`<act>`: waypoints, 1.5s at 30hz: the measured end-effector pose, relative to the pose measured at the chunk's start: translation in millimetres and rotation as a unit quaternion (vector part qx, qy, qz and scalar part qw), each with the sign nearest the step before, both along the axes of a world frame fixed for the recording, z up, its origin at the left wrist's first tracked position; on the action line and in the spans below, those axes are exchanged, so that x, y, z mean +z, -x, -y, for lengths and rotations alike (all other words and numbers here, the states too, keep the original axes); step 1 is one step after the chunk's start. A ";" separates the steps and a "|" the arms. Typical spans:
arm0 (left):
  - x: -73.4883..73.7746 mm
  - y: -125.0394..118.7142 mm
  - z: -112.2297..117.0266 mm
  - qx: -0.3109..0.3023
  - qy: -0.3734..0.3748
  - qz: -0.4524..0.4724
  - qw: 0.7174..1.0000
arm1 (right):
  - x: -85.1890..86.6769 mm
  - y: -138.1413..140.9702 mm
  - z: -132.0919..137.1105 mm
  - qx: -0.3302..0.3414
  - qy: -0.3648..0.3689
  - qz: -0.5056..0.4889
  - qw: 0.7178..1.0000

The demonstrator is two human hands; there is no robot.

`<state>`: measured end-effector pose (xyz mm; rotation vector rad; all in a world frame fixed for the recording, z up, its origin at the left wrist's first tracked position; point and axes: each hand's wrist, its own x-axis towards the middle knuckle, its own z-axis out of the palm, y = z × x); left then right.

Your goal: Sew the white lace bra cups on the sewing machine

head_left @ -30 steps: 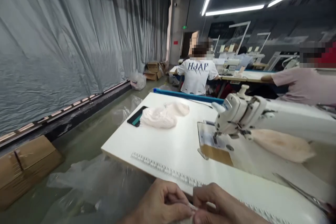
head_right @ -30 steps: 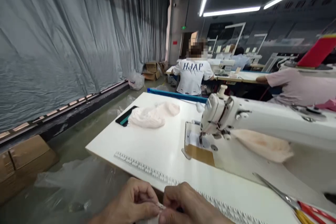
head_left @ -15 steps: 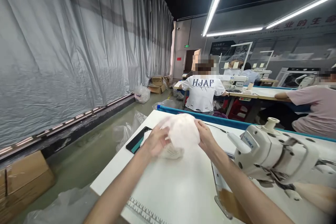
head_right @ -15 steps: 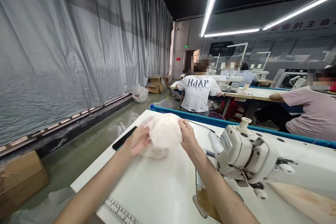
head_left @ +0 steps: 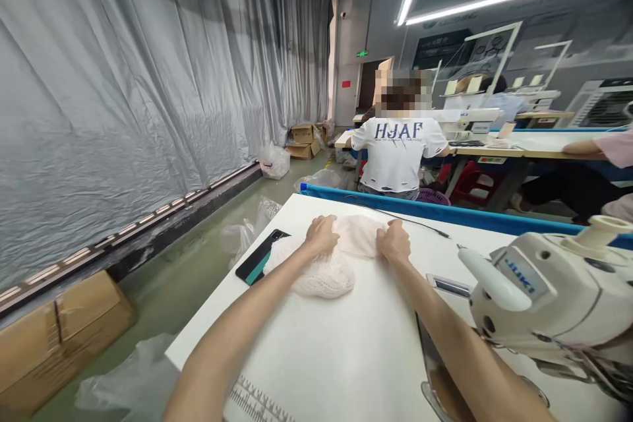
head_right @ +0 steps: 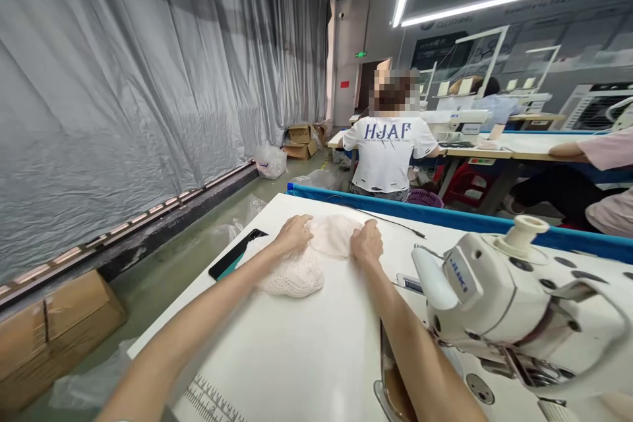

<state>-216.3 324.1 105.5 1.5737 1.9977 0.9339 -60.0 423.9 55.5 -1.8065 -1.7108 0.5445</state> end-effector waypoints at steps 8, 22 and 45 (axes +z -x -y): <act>7.9 8.8 70.3 -0.126 -0.006 -0.146 0.981 | 9.8 -1.5 45.2 0.131 -0.064 -0.028 0.989; -11.8 4.9 82.3 -0.099 -0.082 -0.114 0.985 | 0.2 -20.2 114.8 0.360 -0.091 -0.142 0.918; -16.4 42.3 74.3 0.083 -0.288 0.518 0.801 | 24.1 -0.2 124.8 0.253 -0.117 -0.031 0.960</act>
